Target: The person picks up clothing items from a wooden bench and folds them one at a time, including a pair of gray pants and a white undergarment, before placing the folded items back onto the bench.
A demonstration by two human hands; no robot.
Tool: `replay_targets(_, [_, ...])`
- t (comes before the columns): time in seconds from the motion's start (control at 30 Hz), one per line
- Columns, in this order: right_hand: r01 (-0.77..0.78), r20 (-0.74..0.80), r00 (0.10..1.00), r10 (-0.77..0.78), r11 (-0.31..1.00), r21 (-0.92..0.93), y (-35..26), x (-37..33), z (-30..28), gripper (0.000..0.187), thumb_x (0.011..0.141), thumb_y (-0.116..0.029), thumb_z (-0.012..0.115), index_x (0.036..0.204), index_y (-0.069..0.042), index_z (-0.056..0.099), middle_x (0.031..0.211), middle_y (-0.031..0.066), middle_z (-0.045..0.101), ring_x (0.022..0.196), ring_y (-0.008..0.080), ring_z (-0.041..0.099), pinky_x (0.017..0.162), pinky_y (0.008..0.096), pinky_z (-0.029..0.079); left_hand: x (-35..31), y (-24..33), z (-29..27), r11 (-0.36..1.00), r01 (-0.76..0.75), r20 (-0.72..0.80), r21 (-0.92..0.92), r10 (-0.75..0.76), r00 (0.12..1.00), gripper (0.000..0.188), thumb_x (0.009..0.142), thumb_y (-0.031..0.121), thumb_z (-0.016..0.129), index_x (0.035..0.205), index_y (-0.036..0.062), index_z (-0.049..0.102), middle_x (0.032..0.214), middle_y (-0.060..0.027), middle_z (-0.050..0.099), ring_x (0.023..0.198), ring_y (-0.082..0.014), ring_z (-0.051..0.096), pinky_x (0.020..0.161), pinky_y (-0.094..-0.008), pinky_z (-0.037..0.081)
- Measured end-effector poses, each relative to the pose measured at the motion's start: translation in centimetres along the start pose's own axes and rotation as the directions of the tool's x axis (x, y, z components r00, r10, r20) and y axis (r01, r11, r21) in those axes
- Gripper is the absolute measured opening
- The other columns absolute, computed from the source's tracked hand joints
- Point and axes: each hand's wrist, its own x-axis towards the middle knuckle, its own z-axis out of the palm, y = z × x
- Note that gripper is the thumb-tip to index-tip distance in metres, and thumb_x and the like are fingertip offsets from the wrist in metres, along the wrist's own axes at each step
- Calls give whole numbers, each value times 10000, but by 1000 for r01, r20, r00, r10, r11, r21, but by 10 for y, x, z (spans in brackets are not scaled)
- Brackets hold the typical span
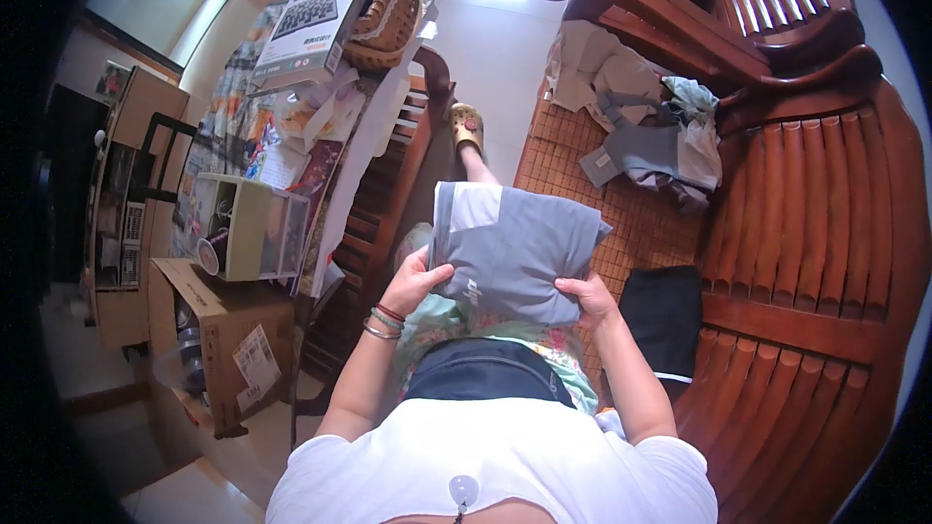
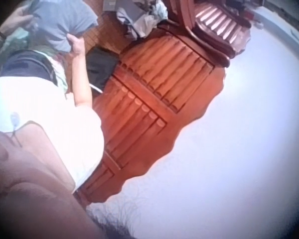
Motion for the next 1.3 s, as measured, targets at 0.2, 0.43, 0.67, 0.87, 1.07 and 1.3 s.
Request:
replay_targets(0.2, [36, -24, 999, -36, 999, -36, 18, 9, -9, 574, 724, 2, 664, 1259, 29, 459, 1116, 112, 603, 1004, 244, 609, 911, 389, 495, -7, 9, 40, 125, -76, -30, 989, 683, 730, 577, 774, 44, 580, 1325, 4, 411, 1347, -215, 410, 1288, -364, 362, 1076, -474, 257])
replay_targets(0.43, [45, -21, 999, -47, 996, -81, 25, 17, -18, 546, 712, -9, 672, 1230, 23, 502, 1102, 102, 626, 959, 225, 619, 886, 356, 499, 15, -9, 83, -46, -383, 371, 923, 377, 849, 599, 853, 343, 579, 1371, 87, 419, 1457, -153, 340, 1369, -308, 294, 1104, -566, 124])
replay_targets(0.67, [9, -34, 999, -9, 1000, -1, 31, 22, -24, 570, 707, -21, 688, 1239, 34, 492, 1115, 110, 622, 972, 240, 621, 878, 367, 502, 21, -20, 53, -16, -277, 266, 961, 340, 902, 674, 873, 504, 503, 1409, 112, 384, 1507, -111, 277, 1393, -306, 245, 1102, -572, 126])
replay_targets(0.87, [-5, -16, 1000, 5, 1000, -2, 27, 23, -22, 569, 709, -3, 669, 1244, 49, 481, 1123, 133, 615, 987, 250, 621, 892, 379, 501, 29, -45, 19, 273, -239, 131, 932, 360, 924, 717, 918, 542, 404, 1470, 109, 258, 1545, -110, 175, 1428, -301, 140, 1117, -542, 73])
replay_targets(1.07, [-24, -22, 999, 25, 999, 25, 24, 19, -21, 561, 718, 5, 659, 1247, 49, 478, 1130, 144, 611, 987, 263, 625, 906, 391, 499, 28, -62, -9, 604, -183, -39, 775, 336, 941, 604, 954, 451, 408, 1408, 58, 344, 1401, -195, 407, 1312, -346, 362, 1082, -389, 272])
replay_targets(1.3, [-28, -32, 999, 30, 997, 66, 28, 13, -23, 443, 762, -8, 647, 1191, 41, 545, 1080, 129, 638, 972, 244, 626, 887, 380, 501, 41, -108, -53, 786, 52, -302, 617, 175, 937, 394, 981, 305, 416, 1181, 5, 573, 1118, -162, 644, 1025, -283, 617, 878, -352, 467])
